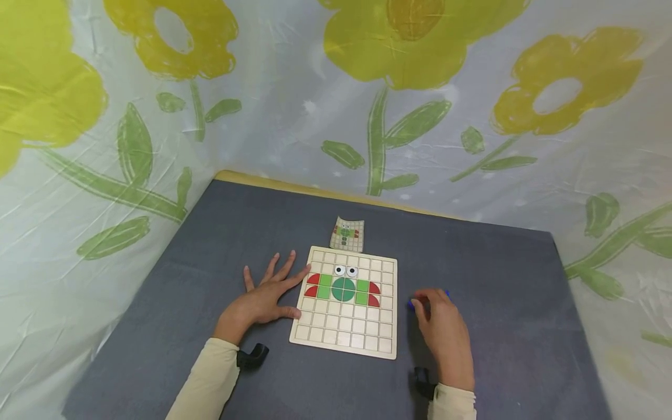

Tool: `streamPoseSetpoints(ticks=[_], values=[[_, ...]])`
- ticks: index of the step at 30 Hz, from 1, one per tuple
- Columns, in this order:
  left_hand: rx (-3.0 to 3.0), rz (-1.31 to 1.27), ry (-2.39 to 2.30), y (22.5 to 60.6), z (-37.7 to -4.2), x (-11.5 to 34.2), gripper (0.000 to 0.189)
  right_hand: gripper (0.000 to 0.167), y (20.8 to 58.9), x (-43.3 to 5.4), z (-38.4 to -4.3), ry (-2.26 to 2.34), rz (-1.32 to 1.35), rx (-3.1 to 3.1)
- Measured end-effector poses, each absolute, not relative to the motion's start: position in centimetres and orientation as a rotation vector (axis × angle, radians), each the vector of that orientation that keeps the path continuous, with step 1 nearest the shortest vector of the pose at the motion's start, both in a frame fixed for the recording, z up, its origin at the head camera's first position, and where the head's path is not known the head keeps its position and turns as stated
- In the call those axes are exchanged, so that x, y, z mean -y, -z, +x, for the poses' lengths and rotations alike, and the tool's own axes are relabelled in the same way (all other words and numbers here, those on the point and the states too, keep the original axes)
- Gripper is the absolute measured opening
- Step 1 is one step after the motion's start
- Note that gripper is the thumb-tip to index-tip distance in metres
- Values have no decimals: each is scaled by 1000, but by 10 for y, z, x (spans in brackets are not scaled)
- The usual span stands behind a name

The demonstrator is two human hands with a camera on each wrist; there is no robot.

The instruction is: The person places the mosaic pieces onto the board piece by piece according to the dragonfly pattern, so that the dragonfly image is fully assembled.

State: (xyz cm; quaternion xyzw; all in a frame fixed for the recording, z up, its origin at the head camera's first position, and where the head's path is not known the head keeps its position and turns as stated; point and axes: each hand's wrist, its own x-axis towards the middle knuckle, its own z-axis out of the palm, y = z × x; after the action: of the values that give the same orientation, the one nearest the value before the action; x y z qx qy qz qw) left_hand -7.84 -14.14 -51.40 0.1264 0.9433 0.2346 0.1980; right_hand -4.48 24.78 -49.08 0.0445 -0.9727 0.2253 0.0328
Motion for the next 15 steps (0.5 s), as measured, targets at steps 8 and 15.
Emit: streamPoseSetpoints(ticks=[8,15], values=[[-2633,358,-653,513,-78,141,106,34,493,-264,-34,-672,66,3082],[-2634,371,-675,512,-78,142,105,37,498,-267,-29,-674,19,3112]])
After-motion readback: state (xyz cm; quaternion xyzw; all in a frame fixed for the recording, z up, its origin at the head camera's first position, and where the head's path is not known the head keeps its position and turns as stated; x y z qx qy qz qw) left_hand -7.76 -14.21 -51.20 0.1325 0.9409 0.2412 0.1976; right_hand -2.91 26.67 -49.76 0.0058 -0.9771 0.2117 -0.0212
